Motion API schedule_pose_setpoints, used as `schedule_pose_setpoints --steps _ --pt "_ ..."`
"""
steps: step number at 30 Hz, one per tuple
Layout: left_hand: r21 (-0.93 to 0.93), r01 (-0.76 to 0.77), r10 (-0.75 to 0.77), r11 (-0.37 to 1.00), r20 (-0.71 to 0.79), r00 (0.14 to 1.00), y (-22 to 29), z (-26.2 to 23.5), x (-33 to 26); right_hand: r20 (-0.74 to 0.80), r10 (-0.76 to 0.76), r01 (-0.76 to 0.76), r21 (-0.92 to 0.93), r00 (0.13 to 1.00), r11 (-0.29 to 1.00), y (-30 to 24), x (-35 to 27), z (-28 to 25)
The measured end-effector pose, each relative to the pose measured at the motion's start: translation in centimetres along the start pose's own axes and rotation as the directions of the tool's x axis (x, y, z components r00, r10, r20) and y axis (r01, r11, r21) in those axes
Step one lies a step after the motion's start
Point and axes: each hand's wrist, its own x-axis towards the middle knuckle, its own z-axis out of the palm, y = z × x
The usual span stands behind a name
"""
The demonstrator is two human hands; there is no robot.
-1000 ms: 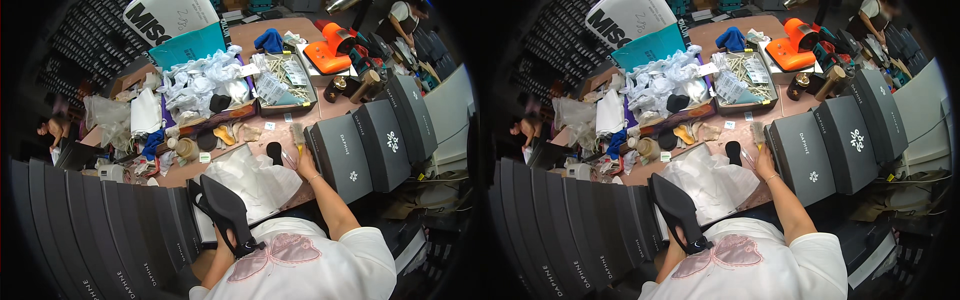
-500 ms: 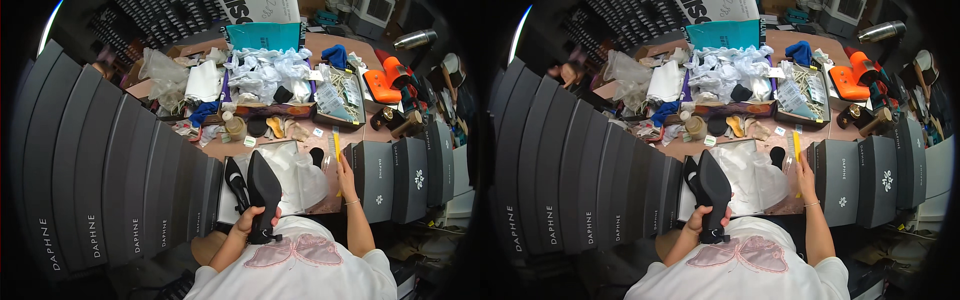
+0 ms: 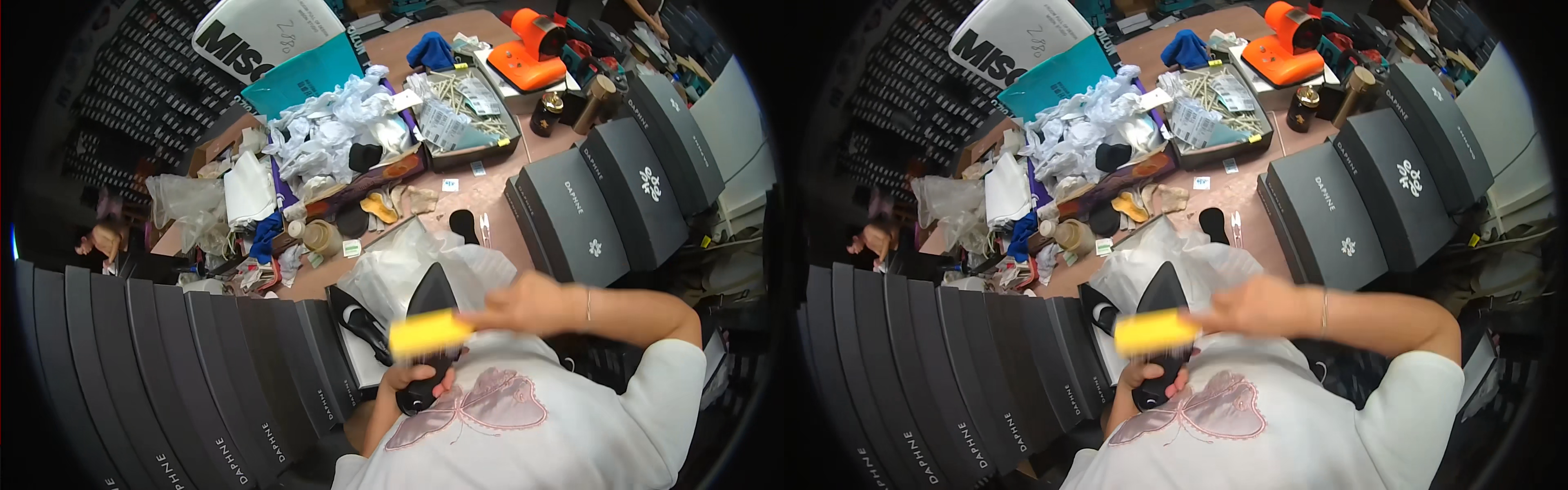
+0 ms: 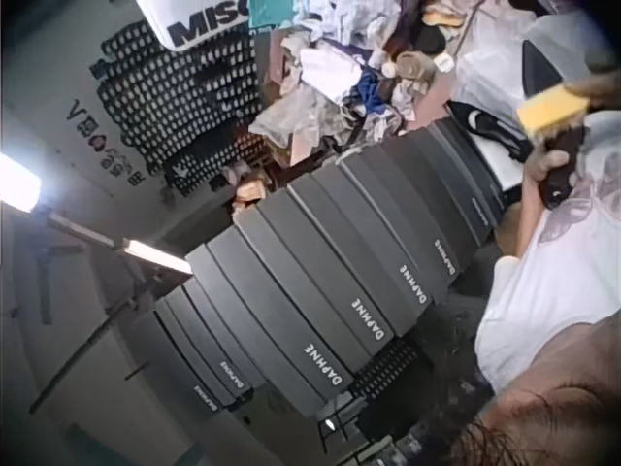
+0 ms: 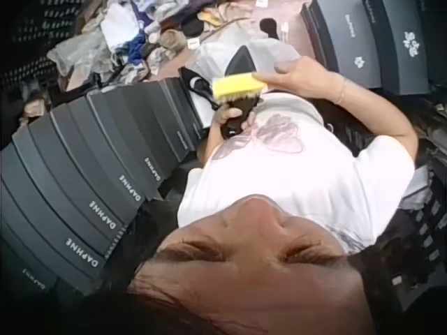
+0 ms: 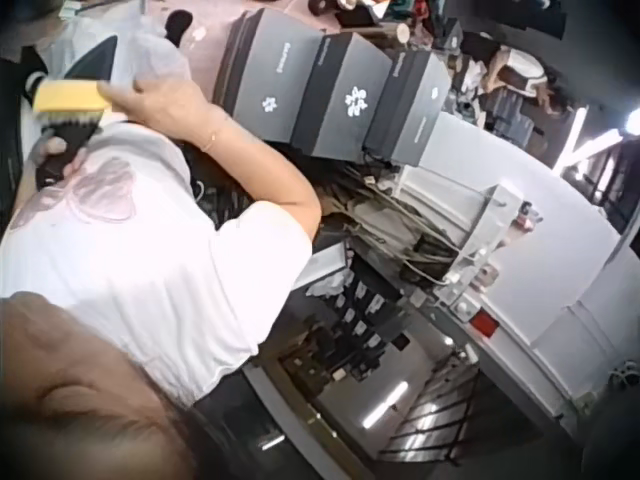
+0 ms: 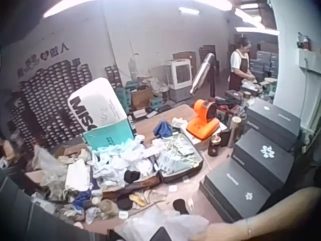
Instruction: Packing a pair of black high-heeled shoes into a box after cleaning them with a brush and attaching a tag.
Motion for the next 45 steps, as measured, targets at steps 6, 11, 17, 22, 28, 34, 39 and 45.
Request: schedule_pose_setpoints --steps 6,11,17,22,28,34,39,45 --pt "-0.03 0.02 -0.032 0.999 -0.495 0.868 1.8 3.6 0.1 -0.071 0.112 -0.11 0.032 0.991 0.993 1.0 -0.3 -0.2" --pt "0.097 -0.06 0.06 0.994 0.003 0.998 1.0 -0.5 -1.2 -0.106 0.24 -0.207 0.251 0.965 0.946 2.3 -3.3 -0.9" --pt "0.102 0.081 -0.075 0.992 -0.059 0.995 1.1 1.2 0.4 0.178 0.097 -0.155 0.351 0.979 0.923 -4.5 0.5 -2.2" --pt "0.338 0.125 -0.134 0.933 0.004 0.991 1.5 1.4 1.5 0.026 -0.002 -0.007 0.343 1.0 0.939 -4.4 0.7 0.1" --pt "0.113 0.006 0.004 0.994 -0.083 0.997 1.2 0.8 -0.3 0.285 0.342 -0.377 0.077 0.895 0.923 -0.8 -6.1 -1.6" --pt "0.173 0.042 -0.036 0.984 -0.041 0.999 2.1 1.2 1.2 -0.145 0.26 -0.174 0.439 0.955 0.882 -2.7 -1.0 -2.6" --pt "0.111 -0.091 0.098 0.99 -0.056 0.994 1.2 0.8 -0.1 0.364 0.486 -0.47 -0.138 0.795 0.872 3.6 -7.0 -4.3" --pt "0.143 -0.08 0.095 0.987 -0.106 0.99 1.9 1.2 0.4 -0.005 0.24 -0.235 0.17 0.971 0.957 0.8 -2.2 -1.8"
